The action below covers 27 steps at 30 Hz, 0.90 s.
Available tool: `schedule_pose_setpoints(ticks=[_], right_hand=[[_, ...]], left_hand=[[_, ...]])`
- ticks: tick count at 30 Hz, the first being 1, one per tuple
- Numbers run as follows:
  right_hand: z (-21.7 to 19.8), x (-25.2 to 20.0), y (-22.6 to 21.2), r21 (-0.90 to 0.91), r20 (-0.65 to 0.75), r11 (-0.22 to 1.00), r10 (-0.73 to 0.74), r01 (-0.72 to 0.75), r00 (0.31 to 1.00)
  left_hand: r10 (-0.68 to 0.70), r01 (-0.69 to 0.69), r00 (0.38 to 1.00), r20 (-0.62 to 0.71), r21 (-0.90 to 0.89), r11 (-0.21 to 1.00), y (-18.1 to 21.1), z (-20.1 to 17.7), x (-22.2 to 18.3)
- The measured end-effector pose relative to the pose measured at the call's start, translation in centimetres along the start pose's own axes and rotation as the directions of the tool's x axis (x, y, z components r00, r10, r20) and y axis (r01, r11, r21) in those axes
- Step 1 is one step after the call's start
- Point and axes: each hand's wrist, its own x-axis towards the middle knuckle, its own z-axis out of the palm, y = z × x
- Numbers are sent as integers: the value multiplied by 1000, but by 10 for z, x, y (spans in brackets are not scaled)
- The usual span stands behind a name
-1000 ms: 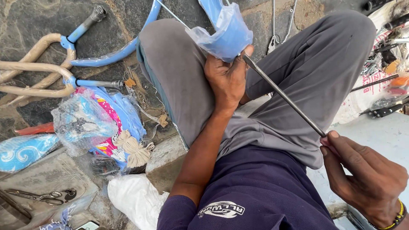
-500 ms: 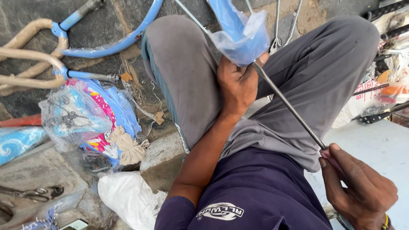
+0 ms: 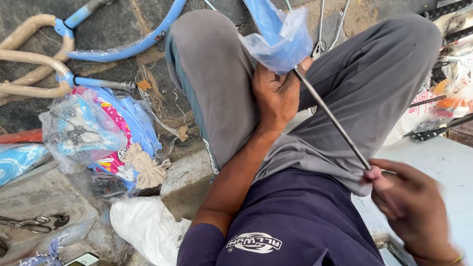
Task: Assemble a plastic bicycle mudguard by attaching metal struts and supports.
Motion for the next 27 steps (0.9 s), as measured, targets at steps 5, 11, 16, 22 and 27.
schedule_pose_setpoints(ticks=[5,11,16,22,27], right_hand=[[-11,23,-18,421,330,673,511,-608,794],[-17,31,12,665,746,-269,278,-697,605],[-18,13,-16,621,307,552,482,-557,821],[-11,-12,-24,193,-17,946,268,-260,963],[-6,-12,-33,204,-30,959,206,-196,978]], left_hand=[[-7,13,999,38,-165,986,3,1,0],[127,-129,984,125,5,992,8,-6,-4],[202,-248,931,304,120,961,9,-2,-7],[213,-246,961,179,187,951,9,-8,0],[123,-139,984,126,126,982,4,-10,-4]])
